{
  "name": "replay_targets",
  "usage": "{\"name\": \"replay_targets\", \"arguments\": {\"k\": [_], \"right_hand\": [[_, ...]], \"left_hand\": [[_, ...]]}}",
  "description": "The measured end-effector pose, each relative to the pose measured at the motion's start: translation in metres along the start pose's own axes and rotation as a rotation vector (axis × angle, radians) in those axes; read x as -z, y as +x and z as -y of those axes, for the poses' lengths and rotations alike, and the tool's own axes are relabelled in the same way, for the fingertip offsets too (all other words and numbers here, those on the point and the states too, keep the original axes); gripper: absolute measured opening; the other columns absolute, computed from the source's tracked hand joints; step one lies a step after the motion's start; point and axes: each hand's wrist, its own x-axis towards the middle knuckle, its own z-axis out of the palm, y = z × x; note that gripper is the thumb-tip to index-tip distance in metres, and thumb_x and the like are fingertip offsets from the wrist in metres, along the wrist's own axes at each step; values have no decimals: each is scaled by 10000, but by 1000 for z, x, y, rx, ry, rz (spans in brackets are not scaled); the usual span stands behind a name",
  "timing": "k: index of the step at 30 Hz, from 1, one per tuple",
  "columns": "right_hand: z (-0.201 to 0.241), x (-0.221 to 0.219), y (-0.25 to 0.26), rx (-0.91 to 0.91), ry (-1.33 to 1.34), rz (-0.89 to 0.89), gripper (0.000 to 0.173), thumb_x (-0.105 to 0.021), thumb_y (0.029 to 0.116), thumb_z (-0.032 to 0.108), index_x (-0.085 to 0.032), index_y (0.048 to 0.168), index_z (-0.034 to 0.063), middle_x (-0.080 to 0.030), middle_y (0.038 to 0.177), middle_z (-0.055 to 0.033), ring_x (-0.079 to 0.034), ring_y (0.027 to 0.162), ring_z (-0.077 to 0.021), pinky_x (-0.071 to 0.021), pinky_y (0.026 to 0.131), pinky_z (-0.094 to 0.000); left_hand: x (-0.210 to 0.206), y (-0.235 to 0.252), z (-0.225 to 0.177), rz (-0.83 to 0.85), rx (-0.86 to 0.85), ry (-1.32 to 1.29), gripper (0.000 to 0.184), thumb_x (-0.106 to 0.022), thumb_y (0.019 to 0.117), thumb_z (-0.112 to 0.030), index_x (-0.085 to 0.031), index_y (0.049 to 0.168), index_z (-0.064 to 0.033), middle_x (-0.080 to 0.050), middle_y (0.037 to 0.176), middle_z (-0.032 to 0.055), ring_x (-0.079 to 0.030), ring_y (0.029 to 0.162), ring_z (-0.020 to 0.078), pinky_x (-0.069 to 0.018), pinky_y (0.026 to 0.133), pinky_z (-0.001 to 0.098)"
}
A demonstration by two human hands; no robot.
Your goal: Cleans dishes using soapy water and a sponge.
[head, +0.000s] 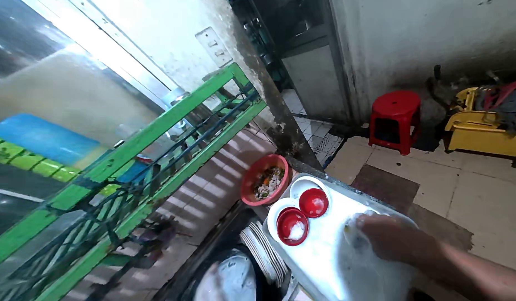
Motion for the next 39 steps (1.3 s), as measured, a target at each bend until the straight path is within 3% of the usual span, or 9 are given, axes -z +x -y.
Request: {"name": "replay_targets", "arguments": {"k": [3, 6, 9, 12, 16, 21, 24, 33, 39], "right_hand": [[2, 3, 7, -67, -10, 145, 373, -624, 951, 115, -606, 1299, -19, -601, 1330, -253, -569, 1249, -471, -489, 969, -654], [4, 11, 13, -116, 11, 235, 467, -693, 912, 139, -574, 1334, -22, -602, 1314, -270, -590, 1219, -469, -489, 958, -667], [5, 16, 15, -89, 109, 185, 490, -708, 899, 124, -570, 1350, -7, -614, 1307, -258, -599, 1213, -451, -475, 973, -675], [4, 19, 12, -26, 247, 37, 497, -690, 952, 268, -560, 1369, 30, -627, 1298, -231, -608, 1212, -420, -468, 1005, -654], [1, 20, 9, 41, 336, -147, 509, -623, 991, 364, -565, 1367, 25, -628, 1302, -228, -609, 1226, -391, -465, 1030, -609], [-1, 21, 10, 38, 405, -215, 499, -627, 982, 361, -582, 1340, 16, -633, 1290, -222, -607, 1228, -373, -465, 1047, -581], [-2, 20, 12, 31, 424, -225, 486, -624, 977, 371, -601, 1302, 11, -651, 1242, -221, -620, 1194, -371, -475, 1023, -579], [-5, 20, 13, -33, 469, -218, 497, -673, 947, 382, -608, 1287, 25, -664, 1183, -215, -637, 1138, -361, -489, 993, -573], [40, 18, 33, 113, 473, -476, 534, -665, 943, 376, -615, 1374, 65, -638, 1359, -161, -570, 1315, -304, -436, 1132, -509]], "left_hand": [[-70, -51, -100, 539, -234, 70, 359, -472, 1038, -126, -639, 1282, 77, -670, 1291, 206, -627, 1246, 259, -466, 1110, 428], [-131, -81, -152, 1153, -346, 389, 557, -617, 1001, -258, -489, 1504, -56, -539, 1493, 164, -505, 1396, 288, -399, 1167, 493], [-162, -92, -158, 1315, -215, 757, 660, -690, 940, -301, -465, 1521, -83, -476, 1523, 216, -468, 1391, 415, -405, 1090, 647], [-170, -96, -157, 1371, -233, 679, 611, -721, 915, -242, -519, 1436, 4, -529, 1454, 242, -505, 1352, 407, -437, 1100, 573], [-178, -95, -145, 1331, -359, 348, 554, -691, 936, -110, -508, 1429, 66, -576, 1398, 265, -551, 1323, 363, -409, 1151, 480], [-178, -78, -142, 1371, 226, 198, 526, -474, 1068, -468, -623, 1349, -49, -632, 1346, 178, -590, 1269, 283, -446, 1090, 508], [-174, -75, -136, 1395, 145, 81, 432, -496, 1074, -356, -633, 1327, -34, -640, 1334, 156, -593, 1258, 236, -452, 1098, 456], [-148, -36, -132, 701, 37, -115, 255, -662, 929, -63, -706, 1175, -14, -660, 1254, 165, -623, 1186, 248, -508, 1031, 451], [-127, -45, -160, 401, 510, -928, 504, -451, 918, 40, -473, 1418, -17, -634, 1216, 202, -677, 1006, 279, -597, 791, 456]]}}
